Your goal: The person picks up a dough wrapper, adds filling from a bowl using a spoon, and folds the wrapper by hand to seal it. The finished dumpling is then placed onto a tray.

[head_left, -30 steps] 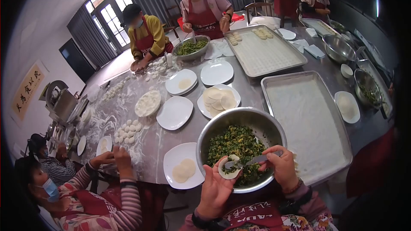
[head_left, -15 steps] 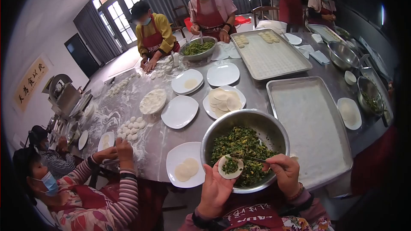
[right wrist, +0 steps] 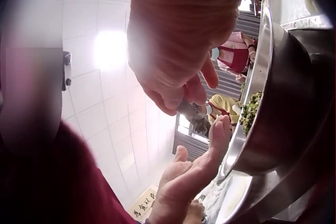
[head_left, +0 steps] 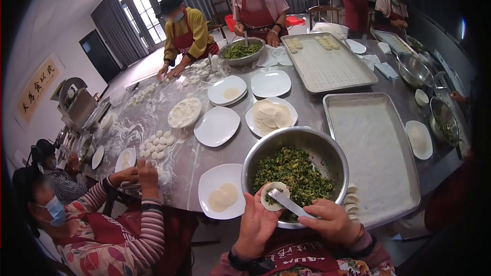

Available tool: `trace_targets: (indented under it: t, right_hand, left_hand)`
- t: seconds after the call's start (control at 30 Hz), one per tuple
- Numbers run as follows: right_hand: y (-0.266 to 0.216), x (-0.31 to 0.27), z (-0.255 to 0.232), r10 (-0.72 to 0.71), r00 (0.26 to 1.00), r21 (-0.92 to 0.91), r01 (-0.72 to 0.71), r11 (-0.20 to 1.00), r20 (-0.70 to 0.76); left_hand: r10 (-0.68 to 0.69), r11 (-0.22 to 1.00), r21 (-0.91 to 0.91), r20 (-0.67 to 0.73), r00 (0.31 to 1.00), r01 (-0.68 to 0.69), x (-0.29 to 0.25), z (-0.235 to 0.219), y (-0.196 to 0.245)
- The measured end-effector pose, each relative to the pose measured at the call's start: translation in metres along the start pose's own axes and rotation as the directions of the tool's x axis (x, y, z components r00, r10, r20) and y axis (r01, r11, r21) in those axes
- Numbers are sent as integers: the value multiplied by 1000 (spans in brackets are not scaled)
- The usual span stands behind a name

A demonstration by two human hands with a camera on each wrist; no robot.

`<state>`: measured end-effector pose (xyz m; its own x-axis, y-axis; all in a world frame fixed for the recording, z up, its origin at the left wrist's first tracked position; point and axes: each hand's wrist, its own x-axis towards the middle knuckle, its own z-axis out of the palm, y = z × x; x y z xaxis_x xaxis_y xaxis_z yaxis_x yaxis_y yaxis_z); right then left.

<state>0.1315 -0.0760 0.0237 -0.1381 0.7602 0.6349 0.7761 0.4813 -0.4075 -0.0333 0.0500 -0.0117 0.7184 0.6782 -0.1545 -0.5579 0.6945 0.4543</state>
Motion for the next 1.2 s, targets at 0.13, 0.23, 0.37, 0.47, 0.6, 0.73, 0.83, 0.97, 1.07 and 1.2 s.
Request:
trace_targets:
  t: [0.13,0.23,0.37,0.47,0.6,0.73,0.83,0.97,1.07,1.2]
  right_hand:
    - [-2,-6,7,-6,1000,-15,6,1000,12]
    - [-4,-4,7,44,999,32,-43,999,-21]
    - [-9,-4,-1,287,934,247,-232,941,-214]
    - [5,-13,3,654,732,632,-418,652,-190]
    - [19,-9,2,836,548,949,-248,193,-26]
    - [18,-11,-6,832,551,908,-320,272,-55]
    - [15,-17,-9,774,628,799,-425,426,-79]
    - [7,-13,-12,641,762,598,-473,647,-91]
    - [5,-13,-12,667,736,562,-504,656,-118]
    - [8,-24,-12,646,722,453,-502,736,-248]
  left_hand:
    - [4,1000,-20,-7,1000,-4,-1,-6,1]
    - [6,1000,-31,-3,1000,-6,0,-8,1]
    - [14,999,-29,-6,1000,-15,-3,-4,4]
    - [1,999,-39,5,1000,-1,-3,-4,2]
    - [-13,999,53,-33,999,14,-1,0,-1]
    - [-18,993,113,10,1000,16,13,1,-2]
    - [46,977,208,17,999,-49,20,9,-1]
    - [103,955,275,31,994,-108,22,18,-3]
    - [117,950,289,16,993,-117,20,16,-6]
    - [142,958,249,9,990,-140,20,10,-4]
